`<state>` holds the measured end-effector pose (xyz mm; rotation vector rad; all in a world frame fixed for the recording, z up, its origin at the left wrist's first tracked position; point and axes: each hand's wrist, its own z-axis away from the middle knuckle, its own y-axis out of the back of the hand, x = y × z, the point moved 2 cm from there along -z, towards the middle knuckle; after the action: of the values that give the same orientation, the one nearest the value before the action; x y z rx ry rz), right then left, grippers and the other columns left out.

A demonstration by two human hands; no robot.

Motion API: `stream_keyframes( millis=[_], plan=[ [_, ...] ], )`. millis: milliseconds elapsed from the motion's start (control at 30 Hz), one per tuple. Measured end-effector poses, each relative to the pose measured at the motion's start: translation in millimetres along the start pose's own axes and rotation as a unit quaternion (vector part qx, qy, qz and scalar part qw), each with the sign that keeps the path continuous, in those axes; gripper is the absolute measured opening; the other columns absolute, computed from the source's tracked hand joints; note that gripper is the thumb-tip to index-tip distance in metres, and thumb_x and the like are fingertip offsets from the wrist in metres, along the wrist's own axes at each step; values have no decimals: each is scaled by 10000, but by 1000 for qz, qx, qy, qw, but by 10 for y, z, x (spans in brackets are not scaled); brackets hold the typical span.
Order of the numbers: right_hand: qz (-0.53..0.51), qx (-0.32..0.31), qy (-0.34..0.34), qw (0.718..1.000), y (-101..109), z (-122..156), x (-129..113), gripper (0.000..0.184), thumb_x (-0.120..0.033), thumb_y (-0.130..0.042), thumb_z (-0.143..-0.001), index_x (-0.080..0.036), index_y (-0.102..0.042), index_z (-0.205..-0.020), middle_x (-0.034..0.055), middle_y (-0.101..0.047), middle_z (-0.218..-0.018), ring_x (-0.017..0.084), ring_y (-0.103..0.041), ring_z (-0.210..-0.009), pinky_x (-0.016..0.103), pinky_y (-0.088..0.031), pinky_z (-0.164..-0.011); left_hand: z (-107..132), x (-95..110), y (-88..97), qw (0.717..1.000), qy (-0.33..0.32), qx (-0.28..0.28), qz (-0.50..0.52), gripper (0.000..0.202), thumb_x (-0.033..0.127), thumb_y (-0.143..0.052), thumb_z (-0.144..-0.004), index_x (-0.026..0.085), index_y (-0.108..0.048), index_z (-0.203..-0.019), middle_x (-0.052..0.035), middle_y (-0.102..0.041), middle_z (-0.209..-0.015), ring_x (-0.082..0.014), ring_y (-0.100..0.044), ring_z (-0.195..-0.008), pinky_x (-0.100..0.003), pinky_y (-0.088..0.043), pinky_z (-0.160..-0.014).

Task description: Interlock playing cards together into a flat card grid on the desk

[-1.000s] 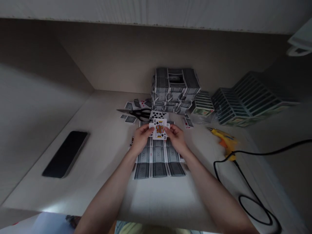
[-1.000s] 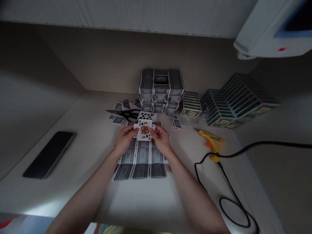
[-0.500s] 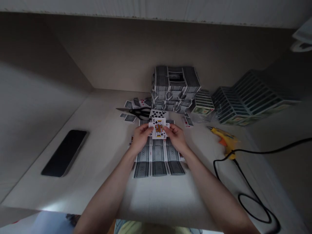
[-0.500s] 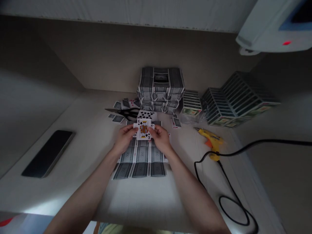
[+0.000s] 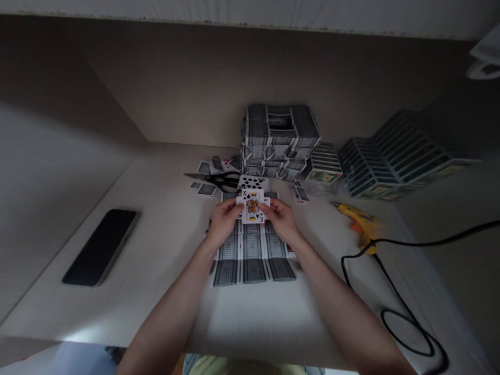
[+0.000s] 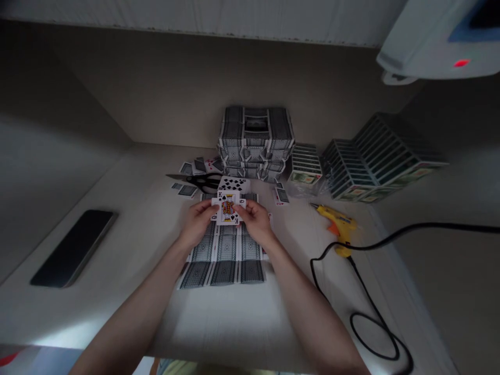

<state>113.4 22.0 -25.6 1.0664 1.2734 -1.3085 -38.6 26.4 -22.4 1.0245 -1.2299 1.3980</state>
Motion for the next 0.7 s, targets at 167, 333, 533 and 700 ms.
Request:
stream_keyframes(
  millis=[167, 333, 533, 700],
  plan=[
    [-1, 2, -4, 1000, -1, 0, -8, 285, -484, -668, -678, -214, -607, -744, -22, -622, -605, 126, -514, -511, 253, -422, -481, -7, -12, 7, 1000, -7, 8, -10, 314, 345, -675, -650, 153, -707, -896, -40, -723, -823, -195, -654, -739, -306, -500, -705],
    [-16, 0, 2, 1000, -2, 4, -19, 255, -452, -677, -682, -214, -602, -732, -38, -592, -570, 116, -501, -506, 245, -417, -492, -7, -20, 6, 1000, -2, 6, -2, 321, 342, -678, -651, 154, -707, -910, -35, -723, -817, -194, -655, -737, -307, -501, -710],
    [-11, -5, -8, 1000, 0, 7, -22, 290, -472, -680, -666, -209, -617, -771, -16, -645, -637, 131, -543, -537, 254, -423, -503, -10, -10, 9, 1000, -3, -3, -9, 338, 368, -672, -662, 154, -709, -921, -47, -724, -838, -205, -657, -772, -322, -501, -737],
    [-11, -12, -6, 1000, 7, 2, -17, 290, -472, -682, -664, -216, -611, -780, -5, -669, -673, 149, -578, -605, 266, -459, -552, -6, -3, 7, 1000, 5, -2, -5, 323, 359, -679, -651, 158, -713, -902, -46, -724, -820, -212, -659, -774, -330, -504, -736]
  ],
)
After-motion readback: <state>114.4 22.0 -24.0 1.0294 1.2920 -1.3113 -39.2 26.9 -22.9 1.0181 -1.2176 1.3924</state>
